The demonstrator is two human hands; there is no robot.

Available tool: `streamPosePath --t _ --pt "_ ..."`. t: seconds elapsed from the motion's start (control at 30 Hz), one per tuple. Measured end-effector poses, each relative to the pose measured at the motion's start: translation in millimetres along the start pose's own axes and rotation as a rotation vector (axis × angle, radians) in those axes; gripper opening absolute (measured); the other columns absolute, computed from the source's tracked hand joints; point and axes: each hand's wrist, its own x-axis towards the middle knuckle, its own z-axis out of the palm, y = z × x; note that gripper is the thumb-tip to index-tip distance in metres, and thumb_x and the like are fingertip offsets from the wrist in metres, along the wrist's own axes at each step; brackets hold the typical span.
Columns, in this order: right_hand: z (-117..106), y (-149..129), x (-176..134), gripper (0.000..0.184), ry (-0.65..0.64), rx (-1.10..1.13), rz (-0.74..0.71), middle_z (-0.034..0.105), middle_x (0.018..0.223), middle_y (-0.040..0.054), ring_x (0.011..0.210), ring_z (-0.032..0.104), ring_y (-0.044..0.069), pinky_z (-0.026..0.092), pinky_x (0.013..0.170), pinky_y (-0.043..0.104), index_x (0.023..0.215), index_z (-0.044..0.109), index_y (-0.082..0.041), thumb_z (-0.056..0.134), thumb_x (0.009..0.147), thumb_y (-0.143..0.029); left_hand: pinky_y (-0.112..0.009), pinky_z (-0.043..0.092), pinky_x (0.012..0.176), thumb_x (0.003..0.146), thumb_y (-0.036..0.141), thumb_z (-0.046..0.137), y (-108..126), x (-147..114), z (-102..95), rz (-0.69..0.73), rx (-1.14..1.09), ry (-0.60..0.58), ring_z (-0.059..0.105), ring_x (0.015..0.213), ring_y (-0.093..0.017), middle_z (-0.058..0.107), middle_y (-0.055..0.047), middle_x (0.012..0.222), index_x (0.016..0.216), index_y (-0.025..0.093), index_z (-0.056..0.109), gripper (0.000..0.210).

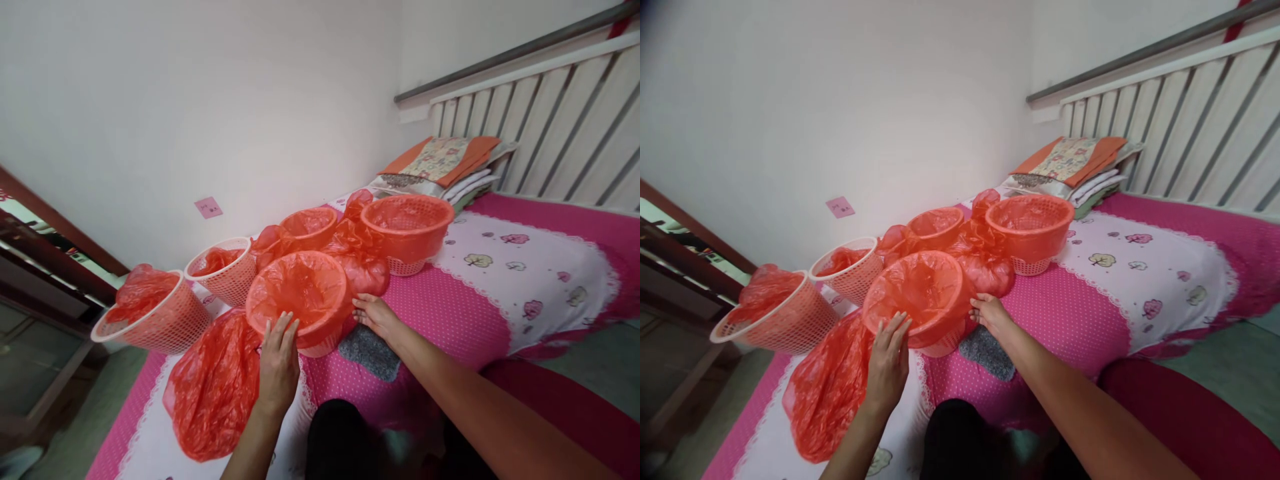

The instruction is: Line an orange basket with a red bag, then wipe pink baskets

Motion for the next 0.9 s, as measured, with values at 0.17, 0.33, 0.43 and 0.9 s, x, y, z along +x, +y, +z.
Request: streamPosePath --t 0.17,0.33,0.43,0.9 --pt "1.6 2.1 4.8 0.018 0.036 -0.034 0.030 0.064 0.063 -0.0025 0.051 0.063 0.011 0.053 0.050 0.020 0.093 0.060 -0.019 0.062 0.089 -0.001 -0.064 0.030 0.126 0.099 0.001 0.049 -17.5 -12.8 -0.5 0.157 0.240 0.052 0.054 0.144 -0.028 0.070 -0.012 0.137 0.133 0.021 0.063 0.042" --pt "1.2 0.3 6.6 0.019 0.085 -0.070 0.026 0.063 0.062 -0.0029 0.050 0.064 0.012 0.054 0.050 0.020 0.100 0.059 -0.019 0.058 0.091 -0.002 -0.062 0.034 0.125 0.099 0.000 0.047 -22.2 -15.0 -1.6 0.139 0.169 0.105 0.054 0.144 -0.026 0.068 -0.013 0.140 0.127 0.021 0.065 0.040" --pt "0.8 -2.1 6.7 0.017 0.101 -0.101 0.010 0.063 0.063 -0.0022 0.050 0.064 0.011 0.054 0.050 0.020 0.097 0.060 -0.018 0.056 0.092 -0.003 -0.060 0.033 0.126 0.099 0.003 0.047 -24.8 -12.8 -4.8 0.070 0.121 0.167 0.052 0.145 -0.026 0.066 -0.013 0.142 0.128 0.022 0.066 0.040" --pt "-0.7 -31.0 4.8 0.015 0.285 -0.323 -0.545 0.074 0.108 0.0099 0.103 0.068 0.025 0.054 0.097 0.040 0.096 0.069 -0.022 0.066 0.082 -0.026 -0.037 0.056 0.086 0.091 0.056 0.065 -26.3 -29.0 -7.4 -0.955 -0.547 0.469 0.070 0.107 -0.025 0.072 -0.012 0.118 0.114 0.019 0.068 0.043"
